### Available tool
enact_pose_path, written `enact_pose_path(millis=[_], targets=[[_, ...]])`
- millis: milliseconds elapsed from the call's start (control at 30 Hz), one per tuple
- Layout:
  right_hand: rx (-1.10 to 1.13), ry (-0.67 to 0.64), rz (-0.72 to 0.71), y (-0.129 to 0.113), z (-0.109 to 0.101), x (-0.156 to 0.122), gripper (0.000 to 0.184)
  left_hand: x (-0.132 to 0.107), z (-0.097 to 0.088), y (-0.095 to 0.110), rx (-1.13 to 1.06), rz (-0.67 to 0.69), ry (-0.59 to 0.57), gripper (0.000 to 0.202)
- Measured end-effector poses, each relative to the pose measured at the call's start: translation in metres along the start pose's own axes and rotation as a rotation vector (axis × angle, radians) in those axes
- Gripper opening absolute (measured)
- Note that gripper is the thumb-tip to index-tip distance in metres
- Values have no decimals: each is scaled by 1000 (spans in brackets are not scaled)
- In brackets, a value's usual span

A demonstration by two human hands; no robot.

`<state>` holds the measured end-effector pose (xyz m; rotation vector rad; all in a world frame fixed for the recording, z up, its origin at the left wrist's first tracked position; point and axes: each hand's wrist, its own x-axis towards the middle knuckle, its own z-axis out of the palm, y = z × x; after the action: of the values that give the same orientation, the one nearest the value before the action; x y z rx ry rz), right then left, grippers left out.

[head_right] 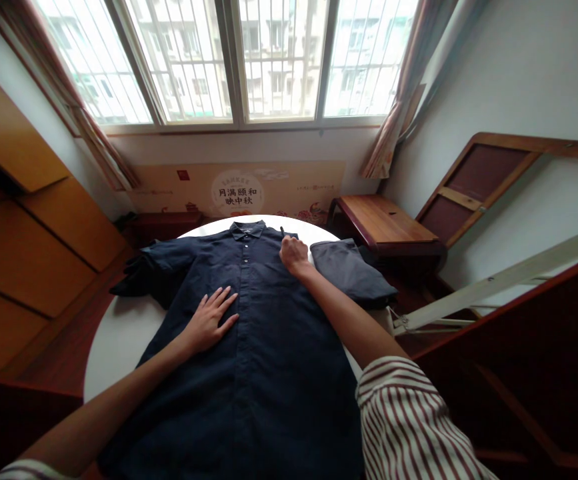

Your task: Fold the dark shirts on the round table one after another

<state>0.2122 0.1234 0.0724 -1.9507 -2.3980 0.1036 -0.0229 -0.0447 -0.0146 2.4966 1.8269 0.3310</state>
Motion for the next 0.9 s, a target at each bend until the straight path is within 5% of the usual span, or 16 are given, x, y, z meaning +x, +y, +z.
enact_pose_path(millis=[267,500,667,767,900], targets=[[210,86,104,28,-7,50,40,11,-20,0,-1,39,-35,55],[398,-41,214,62,-2,100,44,121,-44,-31,-79,-100,-19,37],[454,-13,283,56,16,117,48,197,-22,-57,-79,-253,0,47],[463,57,296,62,23,123,34,213,-3,-66,-89,-334,-30,55],[453,162,305,78,26,128,39,214,16,-73,-91,-351,-39,57]])
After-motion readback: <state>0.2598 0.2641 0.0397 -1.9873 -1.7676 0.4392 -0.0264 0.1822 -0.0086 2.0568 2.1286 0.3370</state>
